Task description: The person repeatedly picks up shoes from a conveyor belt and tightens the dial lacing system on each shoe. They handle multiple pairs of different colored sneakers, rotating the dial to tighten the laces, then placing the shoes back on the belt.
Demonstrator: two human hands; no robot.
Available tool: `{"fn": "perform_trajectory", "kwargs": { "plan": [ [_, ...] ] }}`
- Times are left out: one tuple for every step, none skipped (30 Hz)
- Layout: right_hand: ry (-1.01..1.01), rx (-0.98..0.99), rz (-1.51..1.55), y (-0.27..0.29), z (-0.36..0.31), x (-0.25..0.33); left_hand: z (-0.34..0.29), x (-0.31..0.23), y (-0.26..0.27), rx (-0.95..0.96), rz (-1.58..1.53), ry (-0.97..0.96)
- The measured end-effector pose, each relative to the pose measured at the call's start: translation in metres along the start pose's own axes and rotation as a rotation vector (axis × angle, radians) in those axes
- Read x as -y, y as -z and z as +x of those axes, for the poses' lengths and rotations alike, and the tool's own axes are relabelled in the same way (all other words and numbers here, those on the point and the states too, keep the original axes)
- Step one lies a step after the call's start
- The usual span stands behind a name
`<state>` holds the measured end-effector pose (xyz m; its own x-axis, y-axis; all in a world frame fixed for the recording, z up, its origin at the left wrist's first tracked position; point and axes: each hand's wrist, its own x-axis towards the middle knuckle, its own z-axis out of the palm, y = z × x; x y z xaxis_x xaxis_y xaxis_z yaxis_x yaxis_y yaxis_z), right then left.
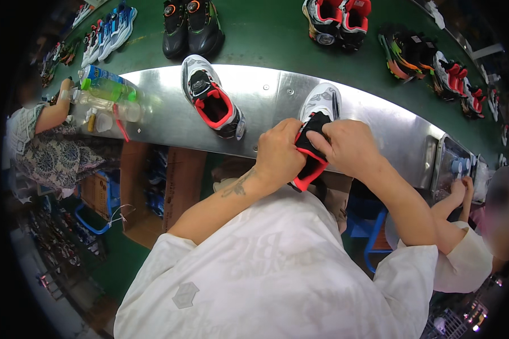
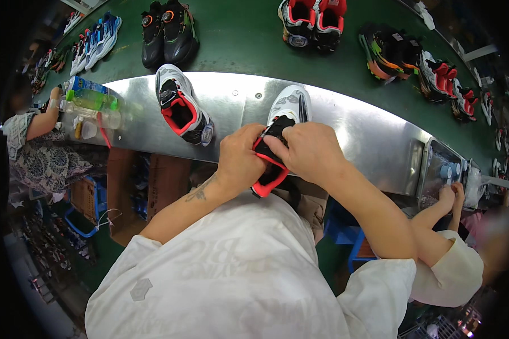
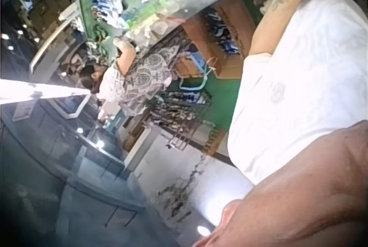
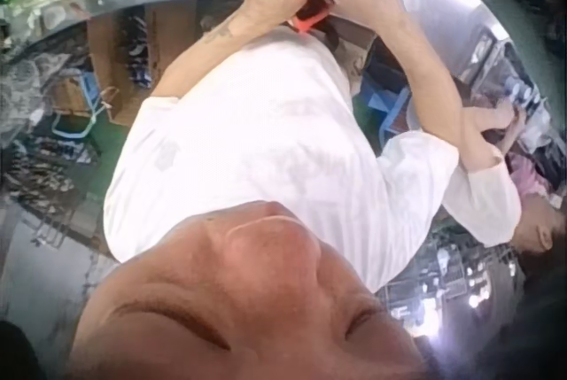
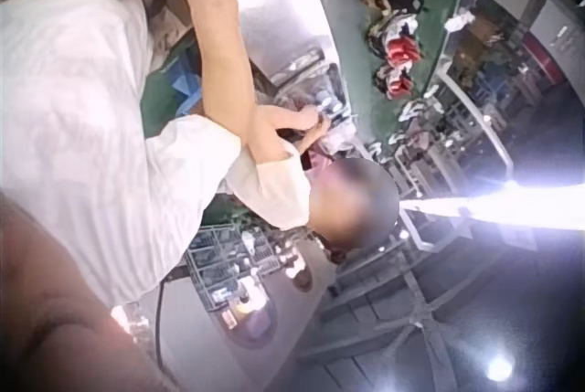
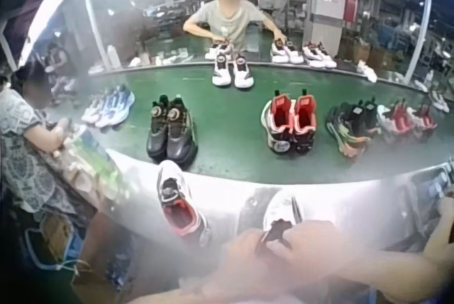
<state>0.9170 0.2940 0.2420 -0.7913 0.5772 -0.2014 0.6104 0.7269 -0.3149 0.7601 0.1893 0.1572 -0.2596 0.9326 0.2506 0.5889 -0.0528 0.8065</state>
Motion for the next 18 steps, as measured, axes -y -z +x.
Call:
{"fn": "perform_trajectory", "kwargs": {
  "plan": [
    [0.114,-0.139,0.015,0.002,-0.004,-0.002,0.001,0.000,0.000,0.000,-0.002,-0.005],
    [0.224,-0.277,0.030,0.003,-0.009,-0.003,0.000,-0.001,0.000,0.002,-0.007,-0.008],
    [0.204,-0.233,0.060,0.004,-0.010,-0.004,-0.001,-0.002,-0.001,0.004,-0.012,-0.011],
    [0.184,-0.190,0.090,0.004,-0.010,-0.006,-0.001,-0.002,-0.001,0.011,-0.002,-0.011],
    [0.167,-0.145,0.119,0.006,-0.009,-0.007,0.000,-0.002,-0.002,0.016,0.007,-0.009],
    [0.045,-0.003,0.079,0.008,-0.007,-0.003,-0.001,-0.002,-0.002,0.021,0.017,-0.007],
    [-0.075,0.139,0.040,0.011,-0.003,0.006,-0.002,-0.004,-0.001,0.013,0.013,-0.022],
    [-0.199,0.277,0.001,0.011,0.000,0.009,-0.001,-0.006,-0.001,0.008,0.008,-0.043],
    [-0.026,0.065,0.042,0.009,-0.003,0.004,0.000,-0.007,0.000,0.003,0.004,-0.063],
    [0.146,-0.147,0.081,0.004,-0.007,-0.005,0.001,-0.007,0.000,0.006,0.001,-0.069],
    [0.317,-0.359,0.119,0.003,-0.010,-0.008,0.000,-0.008,-0.001,0.011,-0.001,-0.073],
    [0.202,-0.234,0.088,0.002,-0.011,-0.008,0.000,-0.008,-0.002,0.016,-0.004,-0.076],
    [0.087,-0.108,0.058,0.004,-0.011,-0.005,-0.001,-0.008,-0.003,0.033,0.002,-0.071],
    [-0.025,0.017,0.027,0.005,-0.012,-0.003,-0.002,-0.008,-0.003,0.046,0.009,-0.067],
    [-0.014,-0.016,0.028,0.004,-0.014,-0.003,-0.002,-0.009,-0.003,0.060,0.016,-0.063],
    [-0.002,-0.049,0.030,0.002,-0.017,-0.003,-0.002,-0.010,-0.003,0.058,0.007,-0.053],
    [0.005,-0.082,0.034,0.000,-0.018,-0.002,-0.001,-0.011,-0.002,0.061,-0.002,-0.044],
    [0.104,-0.138,0.055,0.000,-0.018,-0.006,0.000,-0.012,-0.001,0.063,-0.011,-0.035]
  ]
}}
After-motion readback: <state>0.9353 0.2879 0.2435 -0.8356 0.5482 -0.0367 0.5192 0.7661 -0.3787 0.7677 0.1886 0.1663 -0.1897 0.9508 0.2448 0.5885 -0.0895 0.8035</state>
